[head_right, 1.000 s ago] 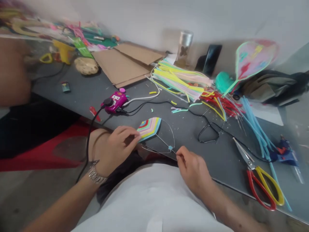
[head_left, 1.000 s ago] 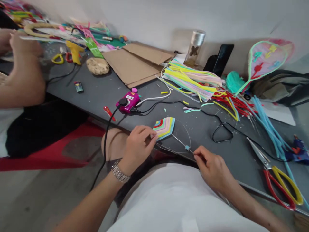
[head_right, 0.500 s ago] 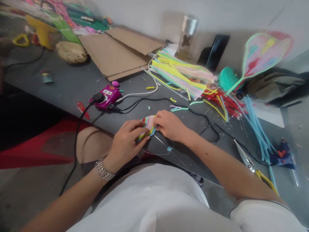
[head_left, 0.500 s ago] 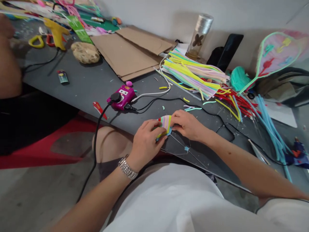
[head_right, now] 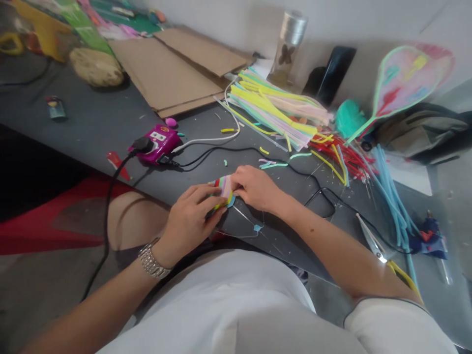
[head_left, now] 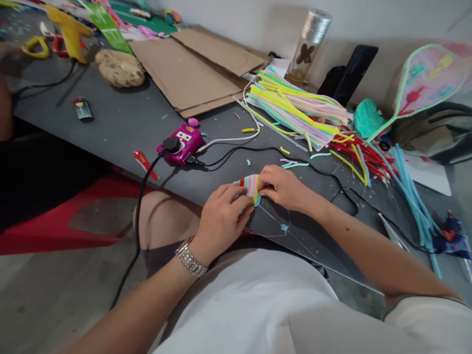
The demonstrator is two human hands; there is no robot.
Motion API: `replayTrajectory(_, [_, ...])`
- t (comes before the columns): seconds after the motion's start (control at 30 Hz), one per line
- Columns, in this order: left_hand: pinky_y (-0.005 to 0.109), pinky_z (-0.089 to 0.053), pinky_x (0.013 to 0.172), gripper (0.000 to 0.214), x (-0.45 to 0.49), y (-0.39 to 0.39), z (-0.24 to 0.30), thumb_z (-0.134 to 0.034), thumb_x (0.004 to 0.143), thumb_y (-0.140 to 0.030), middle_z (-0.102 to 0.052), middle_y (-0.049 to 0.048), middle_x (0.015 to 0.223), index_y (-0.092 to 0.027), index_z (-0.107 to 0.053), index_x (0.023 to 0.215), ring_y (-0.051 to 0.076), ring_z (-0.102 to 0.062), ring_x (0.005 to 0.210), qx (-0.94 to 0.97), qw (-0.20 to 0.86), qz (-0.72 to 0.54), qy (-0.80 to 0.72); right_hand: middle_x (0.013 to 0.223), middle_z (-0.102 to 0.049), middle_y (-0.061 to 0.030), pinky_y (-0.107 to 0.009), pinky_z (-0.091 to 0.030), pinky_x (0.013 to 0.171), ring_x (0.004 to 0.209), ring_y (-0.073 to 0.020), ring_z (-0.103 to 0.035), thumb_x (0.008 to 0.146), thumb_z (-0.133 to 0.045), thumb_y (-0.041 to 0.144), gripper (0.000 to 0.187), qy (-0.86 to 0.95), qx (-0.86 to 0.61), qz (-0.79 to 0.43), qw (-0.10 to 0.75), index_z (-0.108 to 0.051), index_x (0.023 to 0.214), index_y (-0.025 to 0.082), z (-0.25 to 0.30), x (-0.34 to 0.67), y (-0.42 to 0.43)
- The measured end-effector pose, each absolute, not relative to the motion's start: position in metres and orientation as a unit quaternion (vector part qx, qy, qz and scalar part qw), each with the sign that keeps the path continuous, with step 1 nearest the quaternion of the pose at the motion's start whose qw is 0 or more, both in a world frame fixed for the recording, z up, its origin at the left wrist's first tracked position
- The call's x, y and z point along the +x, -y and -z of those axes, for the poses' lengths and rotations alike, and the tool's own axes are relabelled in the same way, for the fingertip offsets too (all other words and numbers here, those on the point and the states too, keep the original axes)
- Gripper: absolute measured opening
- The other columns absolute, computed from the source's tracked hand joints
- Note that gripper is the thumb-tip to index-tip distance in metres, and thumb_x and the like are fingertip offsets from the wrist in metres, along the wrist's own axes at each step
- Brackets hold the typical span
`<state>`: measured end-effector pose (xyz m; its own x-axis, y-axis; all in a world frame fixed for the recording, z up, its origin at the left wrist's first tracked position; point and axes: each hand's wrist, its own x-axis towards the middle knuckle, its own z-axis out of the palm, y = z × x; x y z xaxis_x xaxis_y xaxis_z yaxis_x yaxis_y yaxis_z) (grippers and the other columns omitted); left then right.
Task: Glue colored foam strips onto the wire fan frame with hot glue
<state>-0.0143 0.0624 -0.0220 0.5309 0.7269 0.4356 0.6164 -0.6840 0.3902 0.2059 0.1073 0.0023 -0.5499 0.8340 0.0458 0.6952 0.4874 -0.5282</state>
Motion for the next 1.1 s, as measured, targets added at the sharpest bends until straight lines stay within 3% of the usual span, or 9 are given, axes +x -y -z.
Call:
replayTrajectory(0.17, [0.051,-0.052,0.097,0.024,-0.015,-0.061,0.02,-0.057,0.098,-0.02,-0.069,0.0113,0.117,-0.025,-0.072,0.116,0.029,-0.06,0.115,0.889,0.056,-0.246,-0.382,0.103,-0.071,-0.0116,-0.035,-0.043,0.084,0.096,-0.0227,-0.059,0.097,-0.05,0.009,0.021,0.876,-0.433,-0.109,0.185,-0.07,0.098,0.016,0.0,0.221,-0.085])
replayTrajectory(0.3, [0.055,-0.047,0.103,0.031,-0.016,-0.061,0.02,-0.056,0.098,-0.017,-0.068,0.0113,0.12,-0.029,-0.072,0.121,0.029,-0.06,0.116,0.9,0.03,-0.22,-0.375,0.119,-0.071,-0.012,-0.038,-0.041,0.089,0.107,-0.0245,-0.057,0.097,-0.048,0.008,0.027,0.897,-0.415,-0.027,0.146,-0.072,0.107,0.016,0.004,0.222,-0.068])
replayTrajectory(0.43, [0.056,-0.045,0.106,0.031,-0.016,-0.062,0.018,-0.058,0.096,-0.015,-0.069,0.0111,0.118,-0.029,-0.072,0.121,0.029,-0.06,0.115,0.908,0.015,-0.204,-0.367,0.119,-0.071,-0.0135,-0.041,-0.039,0.092,0.112,-0.0264,-0.054,0.1,-0.049,0.013,0.024,0.909,-0.4,0.025,0.113,-0.072,0.107,0.014,0.009,0.216,-0.063])
replayTrajectory(0.83, [0.06,-0.042,0.112,0.034,-0.011,-0.056,0.007,-0.053,0.096,-0.011,-0.068,0.0107,0.129,-0.024,-0.069,0.124,0.031,-0.061,0.12,0.915,0.006,-0.158,-0.371,0.121,-0.072,-0.0129,-0.042,-0.038,0.099,0.115,-0.0259,-0.054,0.103,-0.046,0.016,0.027,0.91,-0.387,0.055,0.137,-0.071,0.113,0.012,0.013,0.212,-0.062])
replayTrajectory(1.1, [0.064,-0.041,0.114,0.039,-0.009,-0.053,0.001,-0.051,0.096,-0.01,-0.068,0.013,0.133,-0.018,-0.065,0.131,0.036,-0.059,0.129,0.921,0.005,-0.132,-0.367,0.122,-0.072,-0.0158,-0.046,-0.037,0.101,0.115,-0.0292,-0.055,0.1,-0.048,0.013,0.026,0.918,-0.382,0.072,0.081,-0.072,0.112,0.011,0.005,0.207,-0.058])
